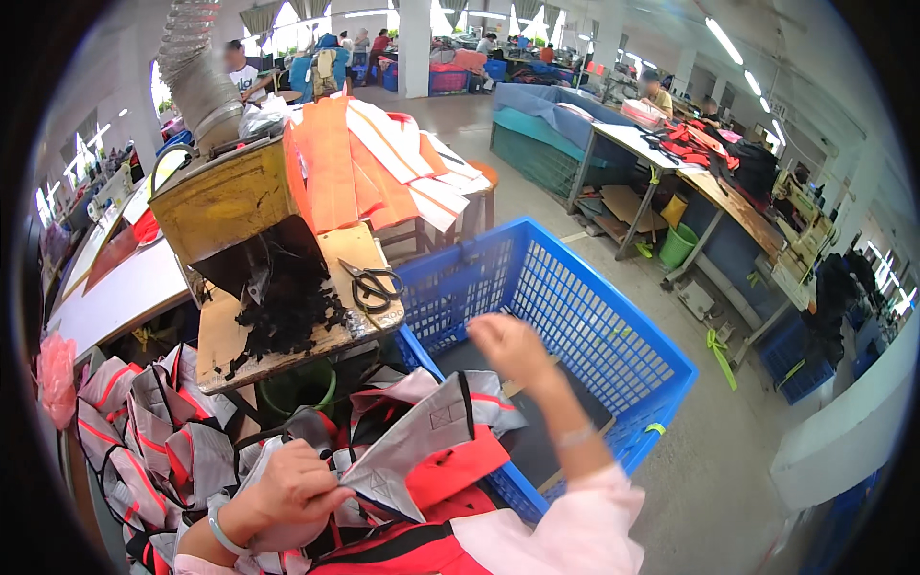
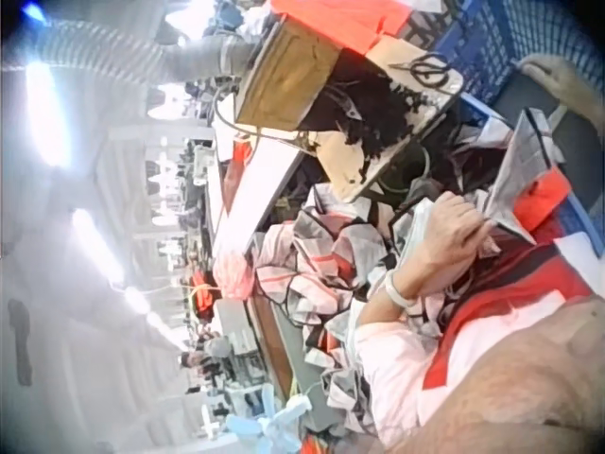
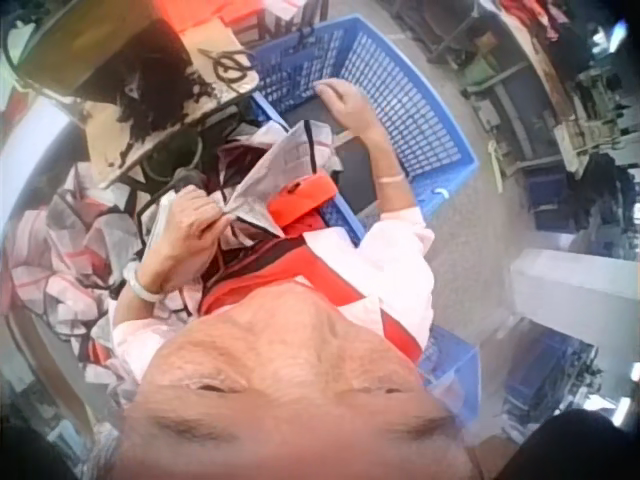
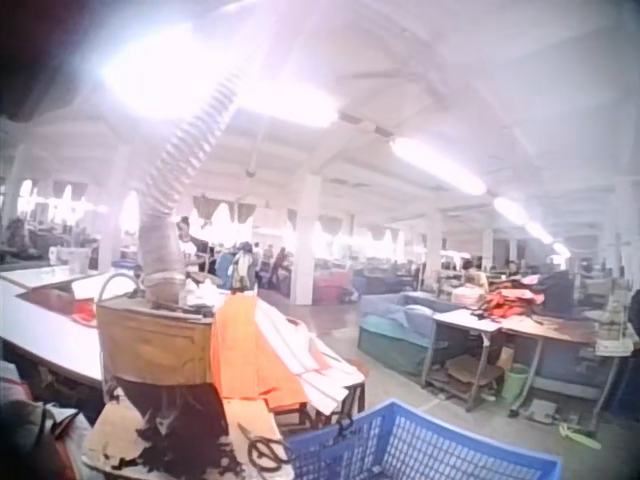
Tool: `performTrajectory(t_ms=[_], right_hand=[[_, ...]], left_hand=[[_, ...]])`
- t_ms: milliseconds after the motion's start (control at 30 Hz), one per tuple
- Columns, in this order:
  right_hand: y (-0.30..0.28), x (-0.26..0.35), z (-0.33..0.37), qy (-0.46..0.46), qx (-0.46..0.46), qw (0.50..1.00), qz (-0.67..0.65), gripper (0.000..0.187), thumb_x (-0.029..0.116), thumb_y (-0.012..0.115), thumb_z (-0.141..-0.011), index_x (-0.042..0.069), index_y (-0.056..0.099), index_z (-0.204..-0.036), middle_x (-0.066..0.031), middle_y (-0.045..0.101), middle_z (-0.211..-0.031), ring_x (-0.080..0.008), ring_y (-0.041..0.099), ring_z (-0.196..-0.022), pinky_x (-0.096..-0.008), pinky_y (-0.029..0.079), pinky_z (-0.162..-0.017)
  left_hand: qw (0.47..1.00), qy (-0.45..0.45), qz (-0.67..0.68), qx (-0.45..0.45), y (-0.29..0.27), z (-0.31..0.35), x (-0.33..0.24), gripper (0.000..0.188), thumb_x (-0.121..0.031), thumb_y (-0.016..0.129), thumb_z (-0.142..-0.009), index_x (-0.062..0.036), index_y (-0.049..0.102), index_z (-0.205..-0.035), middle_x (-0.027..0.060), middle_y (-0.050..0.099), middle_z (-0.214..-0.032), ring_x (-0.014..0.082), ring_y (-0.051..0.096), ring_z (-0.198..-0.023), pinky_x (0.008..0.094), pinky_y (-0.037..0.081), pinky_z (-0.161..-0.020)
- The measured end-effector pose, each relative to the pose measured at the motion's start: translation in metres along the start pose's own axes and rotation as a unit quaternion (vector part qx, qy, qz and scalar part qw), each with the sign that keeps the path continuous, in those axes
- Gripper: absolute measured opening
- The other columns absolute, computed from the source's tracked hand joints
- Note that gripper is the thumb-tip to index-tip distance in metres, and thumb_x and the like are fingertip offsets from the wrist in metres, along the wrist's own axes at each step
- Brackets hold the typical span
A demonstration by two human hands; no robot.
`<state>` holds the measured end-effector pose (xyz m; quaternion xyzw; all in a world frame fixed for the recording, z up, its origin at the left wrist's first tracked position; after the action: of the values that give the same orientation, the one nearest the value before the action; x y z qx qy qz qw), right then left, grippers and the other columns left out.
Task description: The person operates a sewing machine to stitch the edges of grey and red fabric bags. They pick up a bag from a pile, align the edges under the presser foot, and sew a seam. After cutting the thread, they place the finished bag into a blue crate and repeat the process with the next item.
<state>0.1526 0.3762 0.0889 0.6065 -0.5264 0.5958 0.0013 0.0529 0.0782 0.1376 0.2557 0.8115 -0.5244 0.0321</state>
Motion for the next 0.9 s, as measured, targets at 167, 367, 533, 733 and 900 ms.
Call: performTrajectory(t_ms=[167, 367, 533, 733, 900], right_hand=[[0.091, 0.160, 0.116, -0.266, 0.054, 0.962, -0.026, 0.043, 0.036, 0.068, -0.083, 0.008, 0.063, -0.114, -0.0127, 0.066, -0.094, -0.0327, 0.066, -0.085, -0.0394, 0.053, -0.077], [0.131, 0.130, 0.087, -0.262, 0.359, 0.895, 0.048, 0.019, 0.028, 0.058, -0.089, 0.009, 0.063, -0.090, -0.0121, 0.063, -0.078, -0.0332, 0.064, -0.071, -0.0440, 0.050, -0.061], [0.103, 0.213, 0.053, -0.359, 0.568, 0.726, 0.145, 0.018, 0.022, 0.054, -0.090, 0.008, 0.065, -0.092, -0.0169, 0.063, -0.074, -0.0366, 0.063, -0.074, -0.0459, 0.049, -0.065], [0.140, 0.248, -0.037, -0.380, 0.351, 0.810, 0.278, 0.021, 0.024, 0.058, -0.087, 0.005, 0.065, -0.084, -0.0180, 0.065, -0.074, -0.0363, 0.066, -0.076, -0.0456, 0.051, -0.067], [0.194, 0.173, -0.080, -0.231, 0.388, 0.889, -0.077, 0.025, 0.021, 0.059, -0.086, 0.002, 0.066, -0.101, -0.0198, 0.067, -0.091, -0.0329, 0.065, -0.086, -0.0376, 0.049, -0.078]], left_hand=[[0.992, -0.098, 0.062, -0.050, 0.009, -0.001, 0.045, 0.023, -0.022, 0.075, -0.076, -0.0103, 0.061, -0.062, 0.0050, 0.052, -0.054, 0.0247, 0.051, -0.051, 0.0363, 0.037, -0.053], [0.986, -0.095, 0.063, 0.122, 0.005, 0.011, 0.059, 0.022, -0.031, 0.075, -0.079, -0.0101, 0.067, -0.080, 0.0037, 0.058, -0.071, 0.0236, 0.056, -0.070, 0.0349, 0.040, -0.068], [0.977, -0.125, 0.130, 0.113, -0.022, 0.031, 0.050, 0.023, -0.031, 0.073, -0.081, -0.0094, 0.065, -0.084, 0.0043, 0.055, -0.074, 0.0232, 0.054, -0.073, 0.0329, 0.039, -0.072], [0.862, -0.411, 0.243, -0.172, -0.064, 0.068, 0.132, 0.015, -0.013, 0.069, -0.084, -0.0004, 0.067, -0.090, 0.0005, 0.063, -0.078, 0.0072, 0.055, -0.070, 0.0242, 0.044, -0.063], [0.821, -0.429, 0.300, -0.227, -0.060, 0.073, 0.178, 0.021, -0.016, 0.068, -0.086, 0.0036, 0.067, -0.093, 0.0004, 0.064, -0.082, 0.0060, 0.054, -0.077, 0.0226, 0.044, -0.069]])
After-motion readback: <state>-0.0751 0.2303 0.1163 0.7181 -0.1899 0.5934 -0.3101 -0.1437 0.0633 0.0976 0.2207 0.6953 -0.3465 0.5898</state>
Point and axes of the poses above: each hand's wrist, its own z-axis away from the middle knuckle, its own y-axis out of the palm, x = y × z, the point moved 8 cm from there along -z, towards the middle knuckle
